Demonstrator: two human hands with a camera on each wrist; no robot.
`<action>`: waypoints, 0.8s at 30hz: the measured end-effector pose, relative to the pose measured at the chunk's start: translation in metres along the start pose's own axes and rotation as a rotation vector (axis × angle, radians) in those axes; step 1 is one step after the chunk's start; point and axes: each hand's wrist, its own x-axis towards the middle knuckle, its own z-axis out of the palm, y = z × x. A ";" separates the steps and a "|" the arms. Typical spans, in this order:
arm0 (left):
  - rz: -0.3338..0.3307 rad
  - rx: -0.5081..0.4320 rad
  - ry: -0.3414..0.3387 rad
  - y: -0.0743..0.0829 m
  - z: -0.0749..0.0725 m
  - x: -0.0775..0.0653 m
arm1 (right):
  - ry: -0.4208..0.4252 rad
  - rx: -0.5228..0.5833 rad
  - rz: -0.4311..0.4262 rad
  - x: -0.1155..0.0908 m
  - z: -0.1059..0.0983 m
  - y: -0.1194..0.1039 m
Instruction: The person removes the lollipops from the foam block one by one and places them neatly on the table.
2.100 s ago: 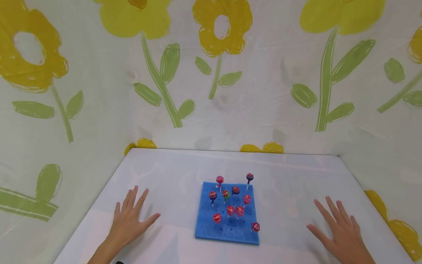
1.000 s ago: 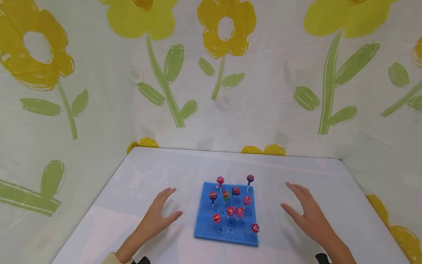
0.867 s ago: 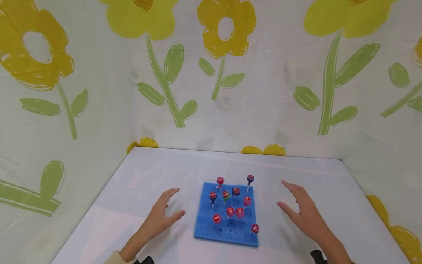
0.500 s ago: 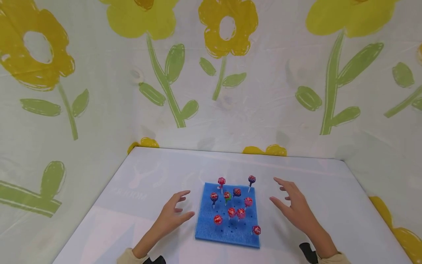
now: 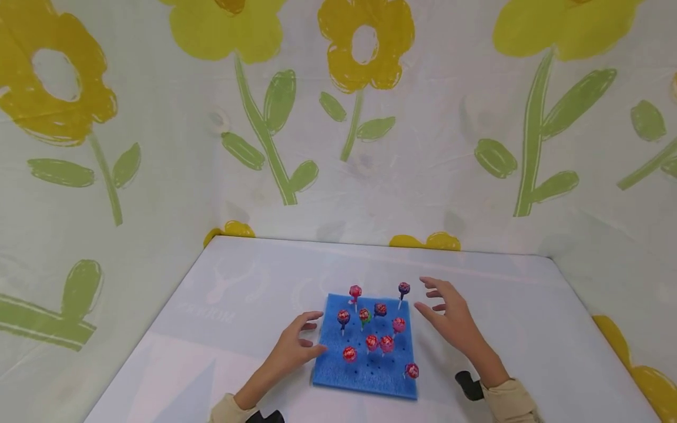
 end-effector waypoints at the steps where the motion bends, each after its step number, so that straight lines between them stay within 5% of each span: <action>1: -0.003 -0.004 -0.003 0.000 0.001 0.001 | -0.001 0.015 0.000 0.002 0.002 0.000; 9: -0.030 0.010 -0.009 -0.002 0.009 0.007 | -0.034 0.091 0.094 0.020 0.023 0.008; 24: -0.075 -0.001 0.020 -0.003 0.009 0.006 | -0.028 0.165 0.085 0.034 0.046 0.003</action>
